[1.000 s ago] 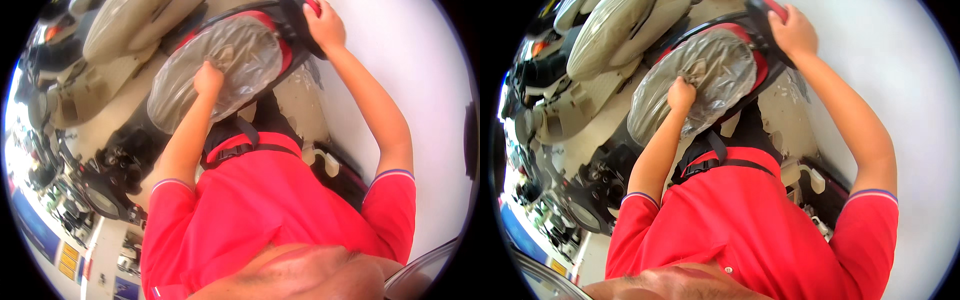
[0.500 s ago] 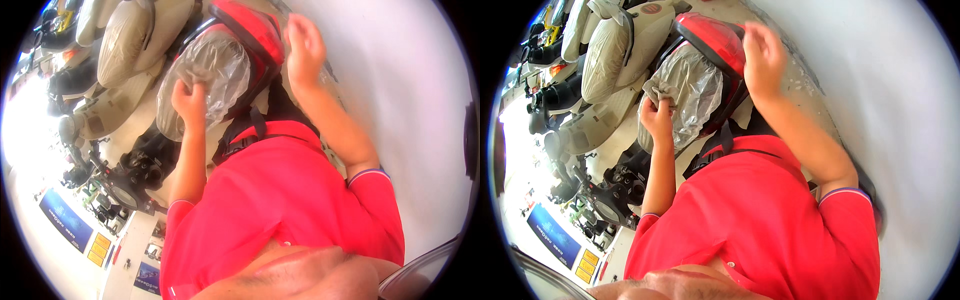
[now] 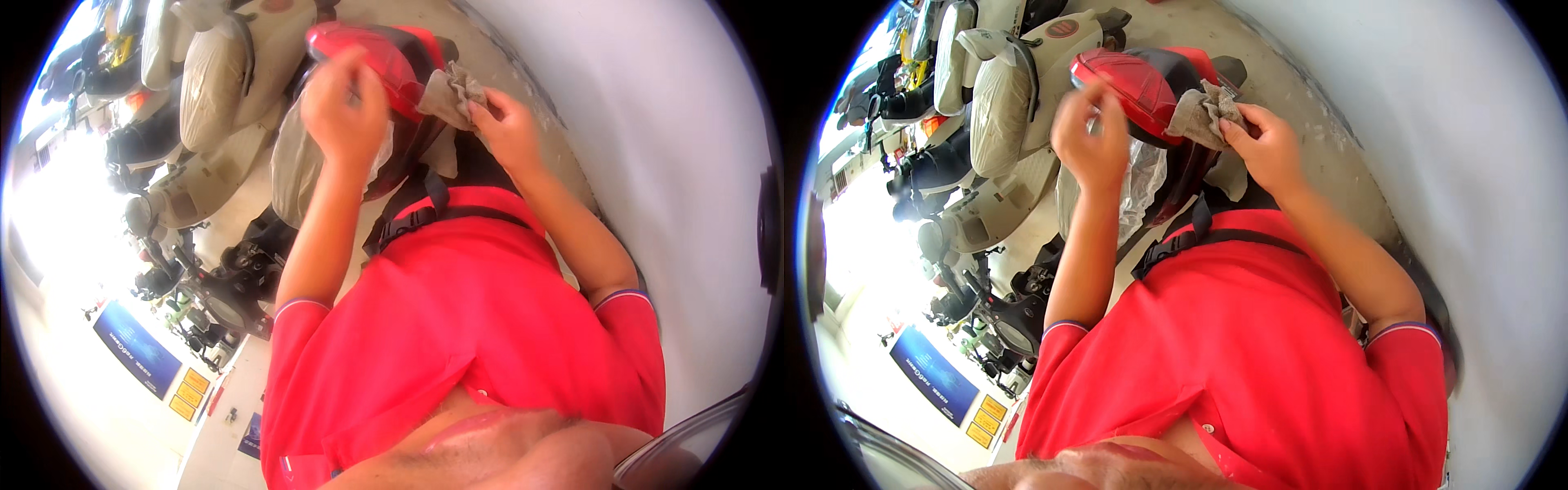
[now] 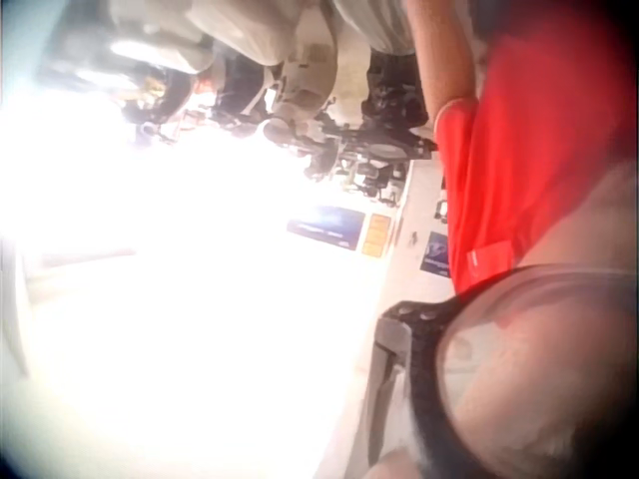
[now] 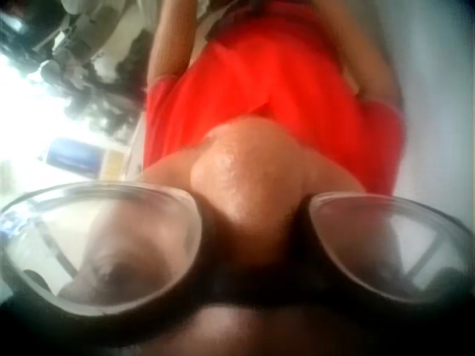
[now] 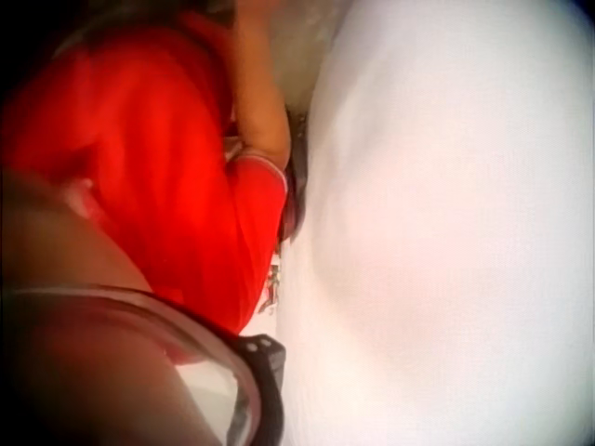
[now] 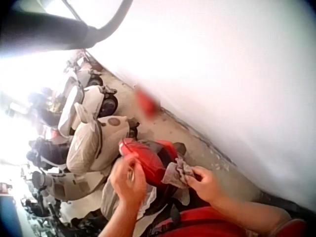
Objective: The person wipes down various parts of multiple scooters using a cloth, including the seat, handlebars, and front panels.
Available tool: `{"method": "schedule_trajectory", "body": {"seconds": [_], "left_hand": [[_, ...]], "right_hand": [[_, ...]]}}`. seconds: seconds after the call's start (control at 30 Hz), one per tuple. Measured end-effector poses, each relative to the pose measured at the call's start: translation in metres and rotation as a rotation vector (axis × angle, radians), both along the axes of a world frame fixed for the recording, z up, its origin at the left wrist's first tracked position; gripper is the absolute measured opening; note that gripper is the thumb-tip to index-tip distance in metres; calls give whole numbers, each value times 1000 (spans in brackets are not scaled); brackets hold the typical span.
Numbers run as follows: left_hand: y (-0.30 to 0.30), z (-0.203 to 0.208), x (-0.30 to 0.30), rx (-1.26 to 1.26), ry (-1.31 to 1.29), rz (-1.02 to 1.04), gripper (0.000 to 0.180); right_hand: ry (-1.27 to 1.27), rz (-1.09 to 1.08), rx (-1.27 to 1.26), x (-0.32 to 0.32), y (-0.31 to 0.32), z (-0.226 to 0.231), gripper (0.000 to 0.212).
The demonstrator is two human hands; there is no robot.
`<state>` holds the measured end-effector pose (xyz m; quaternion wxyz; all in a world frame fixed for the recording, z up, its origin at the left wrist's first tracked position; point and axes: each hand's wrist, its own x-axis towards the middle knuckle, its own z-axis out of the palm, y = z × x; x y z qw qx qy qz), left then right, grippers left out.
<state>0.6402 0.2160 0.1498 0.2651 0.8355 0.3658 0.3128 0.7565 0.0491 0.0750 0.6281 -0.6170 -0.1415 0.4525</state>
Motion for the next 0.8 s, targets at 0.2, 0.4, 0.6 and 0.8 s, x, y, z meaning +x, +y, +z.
{"method": "schedule_trajectory", "body": {"seconds": [0.2, 0.4, 0.6, 0.8], "left_hand": [[45, -62, 11, 356, 63, 75, 19], [48, -50, 19, 416, 206, 31, 20], [42, -42, 20, 285, 186, 58, 19], [45, -45, 20, 310, 168, 62, 21]], "right_hand": [[-542, 70, -357, -11, 11, -77, 29], [-874, -10, -62, 1, 90, -113, 27], [-1069, 152, 1, -13, 88, -119, 23], [-1054, 662, -194, -70, 38, -134, 13]]}}
